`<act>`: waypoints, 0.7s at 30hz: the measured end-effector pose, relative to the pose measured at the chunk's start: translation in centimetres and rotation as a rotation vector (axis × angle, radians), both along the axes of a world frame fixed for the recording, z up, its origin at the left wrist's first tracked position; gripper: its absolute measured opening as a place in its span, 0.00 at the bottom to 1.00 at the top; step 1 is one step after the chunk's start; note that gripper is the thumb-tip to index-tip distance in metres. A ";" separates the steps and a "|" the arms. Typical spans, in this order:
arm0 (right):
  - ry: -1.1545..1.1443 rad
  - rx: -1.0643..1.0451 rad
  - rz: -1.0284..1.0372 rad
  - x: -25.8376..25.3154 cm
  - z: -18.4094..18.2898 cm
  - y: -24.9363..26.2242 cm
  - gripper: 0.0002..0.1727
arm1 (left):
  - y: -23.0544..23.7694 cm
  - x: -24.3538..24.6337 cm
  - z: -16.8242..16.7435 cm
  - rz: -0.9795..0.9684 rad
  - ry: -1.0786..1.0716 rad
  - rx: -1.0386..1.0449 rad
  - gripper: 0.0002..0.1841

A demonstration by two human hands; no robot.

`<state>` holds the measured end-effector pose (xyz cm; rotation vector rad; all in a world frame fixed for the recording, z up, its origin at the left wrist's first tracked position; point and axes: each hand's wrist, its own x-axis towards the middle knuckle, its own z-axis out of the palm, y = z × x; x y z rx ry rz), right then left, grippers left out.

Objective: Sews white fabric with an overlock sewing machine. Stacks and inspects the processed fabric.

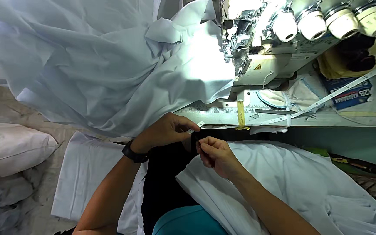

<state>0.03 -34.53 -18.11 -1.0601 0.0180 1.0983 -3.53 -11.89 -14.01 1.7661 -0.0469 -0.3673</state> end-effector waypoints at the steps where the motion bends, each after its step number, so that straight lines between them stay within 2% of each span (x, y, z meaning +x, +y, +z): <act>1: 0.005 0.007 -0.021 0.0 0.1 0.2 0.08 | -0.1 0.2 0.0 -0.015 0.007 -0.007 0.13; 9: 0.023 0.011 -0.048 0.3 1.0 0.7 0.09 | -0.4 0.7 -0.6 -0.082 0.010 -0.097 0.12; 14: 0.020 0.033 -0.092 0.4 1.4 0.6 0.13 | -0.5 0.8 -0.3 -0.080 0.054 -0.046 0.12; 17: -0.114 0.069 -0.184 2.0 1.5 0.2 0.09 | -0.2 0.3 0.6 0.023 0.006 0.214 0.05; 18: -0.181 0.038 -0.231 2.8 1.4 0.3 0.07 | -0.3 0.2 1.2 0.078 -0.008 0.285 0.05; 21: -0.286 -0.089 -0.441 5.0 0.9 1.3 0.04 | -1.4 0.4 2.0 0.276 -0.093 0.303 0.08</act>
